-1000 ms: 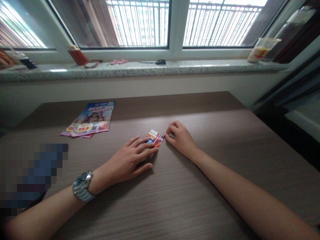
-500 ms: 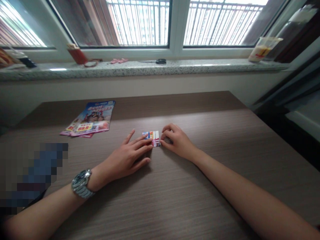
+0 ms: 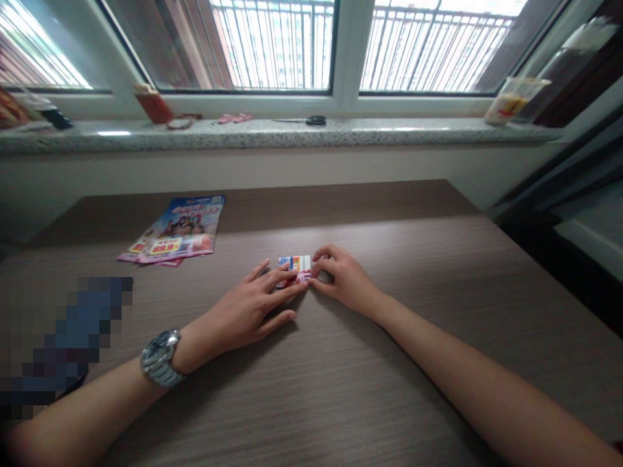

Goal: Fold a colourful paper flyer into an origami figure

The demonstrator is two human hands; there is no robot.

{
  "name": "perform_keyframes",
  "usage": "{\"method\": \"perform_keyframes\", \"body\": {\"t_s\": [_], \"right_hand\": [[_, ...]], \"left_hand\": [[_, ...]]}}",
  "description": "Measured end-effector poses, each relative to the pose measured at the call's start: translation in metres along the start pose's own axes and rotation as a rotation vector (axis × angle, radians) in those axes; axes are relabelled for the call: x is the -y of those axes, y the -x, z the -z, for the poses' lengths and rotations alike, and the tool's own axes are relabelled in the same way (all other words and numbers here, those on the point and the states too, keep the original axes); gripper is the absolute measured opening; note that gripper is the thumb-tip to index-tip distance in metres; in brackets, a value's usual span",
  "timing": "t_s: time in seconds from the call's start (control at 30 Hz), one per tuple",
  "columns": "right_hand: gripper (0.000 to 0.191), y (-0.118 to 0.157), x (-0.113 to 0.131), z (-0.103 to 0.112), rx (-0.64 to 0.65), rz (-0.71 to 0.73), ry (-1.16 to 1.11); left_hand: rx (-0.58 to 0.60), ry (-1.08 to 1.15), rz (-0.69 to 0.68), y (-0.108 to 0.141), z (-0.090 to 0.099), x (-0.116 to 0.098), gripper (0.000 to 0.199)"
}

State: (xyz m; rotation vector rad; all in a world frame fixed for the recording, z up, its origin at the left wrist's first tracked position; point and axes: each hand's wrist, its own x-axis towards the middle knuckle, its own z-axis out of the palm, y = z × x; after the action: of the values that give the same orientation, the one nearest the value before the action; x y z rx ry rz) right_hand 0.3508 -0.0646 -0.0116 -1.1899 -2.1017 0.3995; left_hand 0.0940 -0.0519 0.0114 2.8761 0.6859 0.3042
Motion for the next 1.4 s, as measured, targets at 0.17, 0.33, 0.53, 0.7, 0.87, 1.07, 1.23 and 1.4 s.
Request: {"method": "perform_keyframes", "body": {"t_s": [0.17, 0.33, 0.53, 0.7, 0.87, 1.07, 1.23, 1.4], "right_hand": [[0.007, 0.000, -0.001, -0.002, -0.002, -0.021, 0.012], [0.006, -0.006, -0.003, -0.004, -0.002, -0.045, 0.048], [0.007, -0.022, -0.012, -0.001, 0.019, -0.076, 0.107], [0.007, -0.032, -0.018, -0.003, 0.017, -0.123, 0.142], [0.008, -0.038, -0.019, -0.004, 0.017, -0.148, 0.181], [0.003, -0.033, -0.017, -0.004, 0.001, -0.112, 0.209], [0.019, -0.027, -0.020, -0.006, 0.030, -0.028, 0.232], [0.023, -0.023, -0.020, -0.001, 0.073, 0.014, 0.281]], "left_hand": [[0.013, -0.019, 0.003, 0.000, 0.000, 0.000, 0.051], [0.005, -0.007, 0.001, 0.000, 0.001, 0.000, 0.049], [0.027, -0.014, -0.001, 0.000, 0.002, -0.001, 0.049], [0.030, -0.014, -0.001, 0.000, 0.002, -0.001, 0.050], [0.030, -0.020, 0.002, 0.000, 0.002, -0.001, 0.050], [0.009, -0.030, -0.003, 0.001, 0.002, -0.001, 0.050], [0.004, -0.049, 0.001, 0.001, 0.001, 0.000, 0.049], [-0.024, -0.085, 0.023, 0.002, 0.001, 0.003, 0.047]]}}
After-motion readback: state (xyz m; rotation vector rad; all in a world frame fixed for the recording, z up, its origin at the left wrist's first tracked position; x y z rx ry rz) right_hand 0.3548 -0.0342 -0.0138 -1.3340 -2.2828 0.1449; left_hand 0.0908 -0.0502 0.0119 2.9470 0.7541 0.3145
